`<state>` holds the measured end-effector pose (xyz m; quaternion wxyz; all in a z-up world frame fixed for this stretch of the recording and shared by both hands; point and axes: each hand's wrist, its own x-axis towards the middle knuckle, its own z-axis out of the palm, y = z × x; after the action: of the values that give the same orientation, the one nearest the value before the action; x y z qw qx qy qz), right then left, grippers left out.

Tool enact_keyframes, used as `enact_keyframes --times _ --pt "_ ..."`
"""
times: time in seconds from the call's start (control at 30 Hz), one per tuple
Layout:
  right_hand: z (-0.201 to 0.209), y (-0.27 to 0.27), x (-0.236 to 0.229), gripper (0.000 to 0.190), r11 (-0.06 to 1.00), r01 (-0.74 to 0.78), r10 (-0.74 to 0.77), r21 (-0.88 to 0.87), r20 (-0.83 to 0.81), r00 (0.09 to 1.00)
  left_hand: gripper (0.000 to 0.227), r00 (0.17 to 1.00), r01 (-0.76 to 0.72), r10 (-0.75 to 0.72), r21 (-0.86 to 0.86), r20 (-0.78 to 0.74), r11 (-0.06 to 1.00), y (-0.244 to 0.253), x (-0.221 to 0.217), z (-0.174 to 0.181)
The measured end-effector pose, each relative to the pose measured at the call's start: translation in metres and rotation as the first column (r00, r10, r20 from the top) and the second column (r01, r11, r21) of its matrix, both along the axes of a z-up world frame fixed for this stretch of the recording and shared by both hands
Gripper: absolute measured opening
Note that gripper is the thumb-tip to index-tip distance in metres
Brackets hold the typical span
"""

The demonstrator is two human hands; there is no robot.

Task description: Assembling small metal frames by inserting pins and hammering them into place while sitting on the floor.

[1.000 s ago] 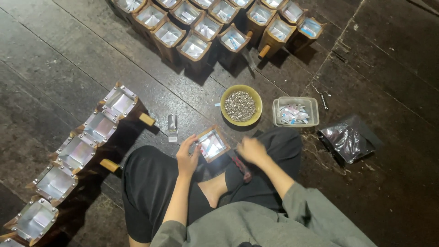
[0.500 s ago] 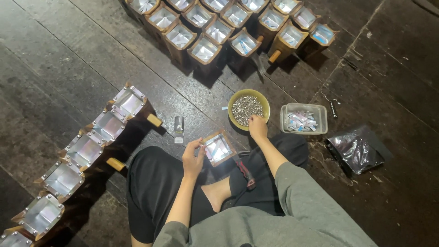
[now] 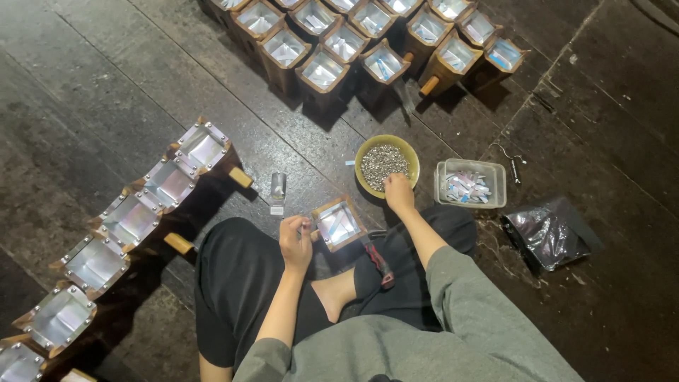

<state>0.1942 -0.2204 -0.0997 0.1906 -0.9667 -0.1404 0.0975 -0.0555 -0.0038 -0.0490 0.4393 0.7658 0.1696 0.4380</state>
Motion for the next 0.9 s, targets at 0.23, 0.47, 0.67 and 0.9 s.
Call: enact_keyframes --times 0.23,0.47,0.67,0.9 --pt "0.03 -0.004 -0.003 0.02 0.725 0.31 -0.28 0.616 -0.148 0.949 0.015 0.997 -0.068 0.065 -0.091 -0.035 0.994 -0.001 -0.001 -0.002" --pt "0.095 0.023 -0.048 0.007 0.64 0.276 -0.061 0.717 -0.311 0.949 0.011 0.997 -0.04 0.029 -0.163 -0.066 0.986 -0.004 0.002 -0.003" --pt "0.124 0.069 -0.104 0.011 0.723 0.334 0.113 0.605 -0.581 0.806 0.013 0.993 -0.078 0.053 -0.263 -0.102 0.962 -0.002 -0.002 -0.007" --pt "0.148 0.096 -0.132 0.027 0.724 0.32 0.318 0.611 -0.708 0.631 0.012 0.978 -0.028 -0.046 -0.351 -0.202 0.936 -0.006 -0.005 -0.001"
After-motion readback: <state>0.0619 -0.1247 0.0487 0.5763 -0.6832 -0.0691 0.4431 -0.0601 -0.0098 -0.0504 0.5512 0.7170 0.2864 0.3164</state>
